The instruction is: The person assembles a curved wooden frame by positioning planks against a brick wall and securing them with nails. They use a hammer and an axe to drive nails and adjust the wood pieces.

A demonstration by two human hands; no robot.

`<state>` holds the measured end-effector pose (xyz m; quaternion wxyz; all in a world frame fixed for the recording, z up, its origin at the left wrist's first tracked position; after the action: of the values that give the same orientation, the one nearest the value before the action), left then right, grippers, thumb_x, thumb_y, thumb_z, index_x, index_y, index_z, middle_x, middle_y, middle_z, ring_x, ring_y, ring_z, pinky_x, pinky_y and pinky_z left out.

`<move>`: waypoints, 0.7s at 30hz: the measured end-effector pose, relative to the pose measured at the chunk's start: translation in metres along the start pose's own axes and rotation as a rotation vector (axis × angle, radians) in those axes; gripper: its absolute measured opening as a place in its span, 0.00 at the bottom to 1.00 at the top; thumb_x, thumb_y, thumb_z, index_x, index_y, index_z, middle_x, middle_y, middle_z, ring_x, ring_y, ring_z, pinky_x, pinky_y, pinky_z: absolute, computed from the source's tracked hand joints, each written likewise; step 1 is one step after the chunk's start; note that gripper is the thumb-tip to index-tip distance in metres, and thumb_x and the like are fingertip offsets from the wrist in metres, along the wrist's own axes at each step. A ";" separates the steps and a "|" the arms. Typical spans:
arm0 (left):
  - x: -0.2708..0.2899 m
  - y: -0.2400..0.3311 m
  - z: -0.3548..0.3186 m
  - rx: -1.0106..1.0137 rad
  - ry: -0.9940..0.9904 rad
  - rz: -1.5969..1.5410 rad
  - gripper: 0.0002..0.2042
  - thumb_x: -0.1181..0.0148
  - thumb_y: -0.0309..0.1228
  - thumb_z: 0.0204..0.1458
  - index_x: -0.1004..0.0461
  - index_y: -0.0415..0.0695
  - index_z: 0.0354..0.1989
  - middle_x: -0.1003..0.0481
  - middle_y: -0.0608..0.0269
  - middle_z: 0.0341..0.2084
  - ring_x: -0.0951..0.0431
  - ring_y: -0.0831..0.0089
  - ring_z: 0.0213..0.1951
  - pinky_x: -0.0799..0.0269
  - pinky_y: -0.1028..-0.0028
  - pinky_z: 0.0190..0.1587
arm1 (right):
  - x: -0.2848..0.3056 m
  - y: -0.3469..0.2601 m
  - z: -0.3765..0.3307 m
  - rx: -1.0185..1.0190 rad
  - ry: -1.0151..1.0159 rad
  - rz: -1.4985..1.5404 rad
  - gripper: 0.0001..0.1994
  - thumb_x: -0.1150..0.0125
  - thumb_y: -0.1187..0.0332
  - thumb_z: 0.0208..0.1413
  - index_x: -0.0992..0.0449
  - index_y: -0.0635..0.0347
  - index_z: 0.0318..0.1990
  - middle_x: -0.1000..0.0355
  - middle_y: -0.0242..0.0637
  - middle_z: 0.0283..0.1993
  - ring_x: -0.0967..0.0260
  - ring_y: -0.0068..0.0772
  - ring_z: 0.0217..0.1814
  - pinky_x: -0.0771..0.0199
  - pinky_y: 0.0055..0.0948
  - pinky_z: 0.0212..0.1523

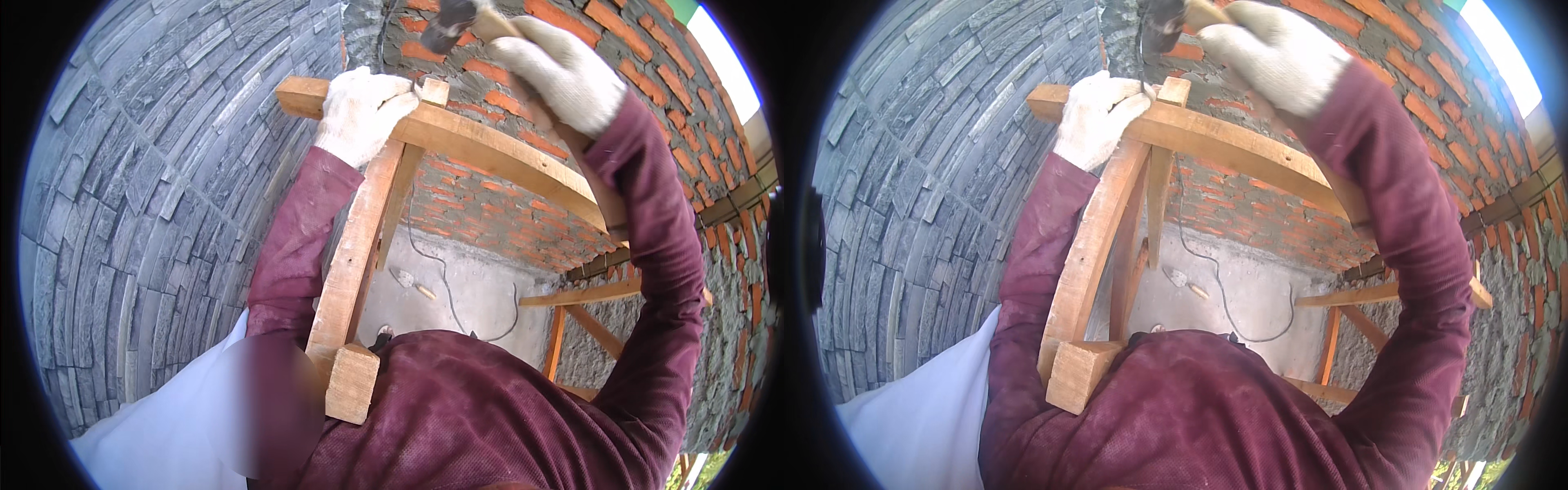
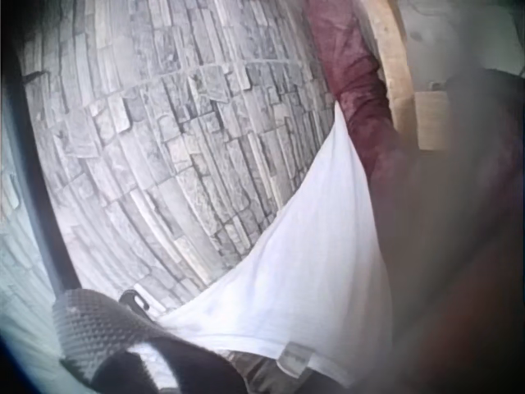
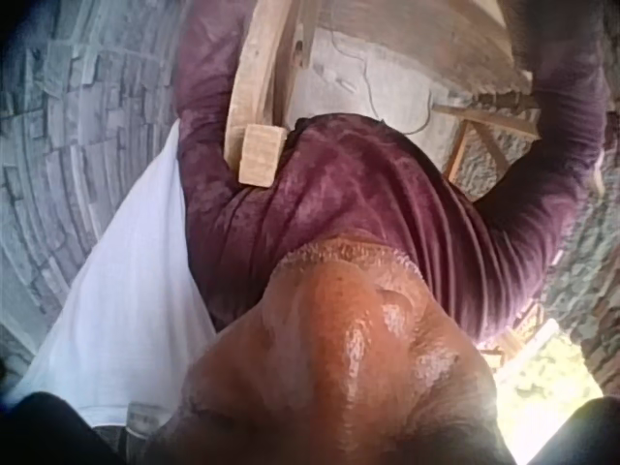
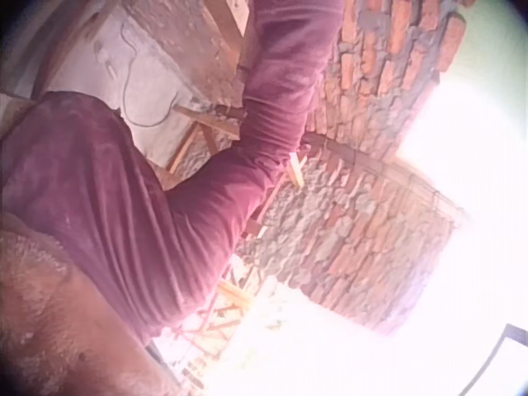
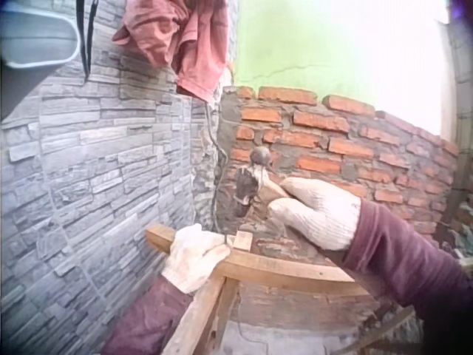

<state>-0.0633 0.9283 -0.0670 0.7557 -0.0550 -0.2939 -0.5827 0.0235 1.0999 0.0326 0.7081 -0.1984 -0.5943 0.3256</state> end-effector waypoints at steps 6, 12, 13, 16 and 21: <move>0.014 -0.054 -0.086 0.595 0.812 -0.788 0.12 0.34 0.38 0.60 0.29 0.44 0.39 0.30 0.72 0.26 0.30 0.79 0.30 0.30 0.76 0.35 | 0.042 -0.044 -0.035 -0.112 0.422 0.384 0.19 0.42 0.65 0.64 0.31 0.67 0.58 0.29 0.34 0.32 0.30 0.23 0.25 0.29 0.24 0.26; -0.070 -0.078 -0.088 0.851 0.418 -1.482 0.31 0.40 0.53 0.63 0.36 0.41 0.64 0.29 0.60 0.52 0.26 0.68 0.53 0.29 0.64 0.57 | 0.020 -0.017 -0.051 0.132 0.172 0.264 0.25 0.47 0.61 0.69 0.34 0.64 0.69 0.25 0.36 0.43 0.28 0.23 0.38 0.28 0.21 0.38; -0.080 -0.076 -0.085 0.850 0.370 -1.614 0.32 0.43 0.52 0.65 0.39 0.40 0.66 0.32 0.55 0.58 0.29 0.61 0.60 0.34 0.58 0.65 | 0.023 -0.006 -0.055 0.143 0.214 0.229 0.25 0.47 0.62 0.69 0.35 0.64 0.69 0.25 0.36 0.44 0.28 0.23 0.41 0.28 0.22 0.41; -0.081 -0.079 -0.081 0.785 0.456 -1.555 0.32 0.45 0.52 0.66 0.41 0.38 0.67 0.33 0.51 0.59 0.29 0.58 0.60 0.33 0.56 0.65 | 0.027 0.016 -0.065 0.131 0.223 0.185 0.25 0.46 0.63 0.69 0.36 0.65 0.69 0.25 0.36 0.46 0.29 0.25 0.45 0.28 0.26 0.48; -0.078 -0.080 -0.083 0.769 0.485 -1.595 0.34 0.45 0.51 0.66 0.46 0.36 0.68 0.33 0.46 0.58 0.29 0.55 0.60 0.32 0.54 0.65 | 0.028 0.010 -0.071 0.147 0.238 0.164 0.26 0.45 0.63 0.68 0.36 0.64 0.70 0.25 0.37 0.48 0.28 0.27 0.47 0.27 0.28 0.51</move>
<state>-0.1162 0.9341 -0.1953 0.1367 0.5433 -0.2518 -0.7891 0.0927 1.1341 0.0309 0.7570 -0.2312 -0.4628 0.3991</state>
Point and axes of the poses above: each hand's wrist, its own z-axis towards the middle knuckle, its own x-axis out of the back of the hand, y = z × x, the point moved 8 cm from there along z, towards the middle knuckle
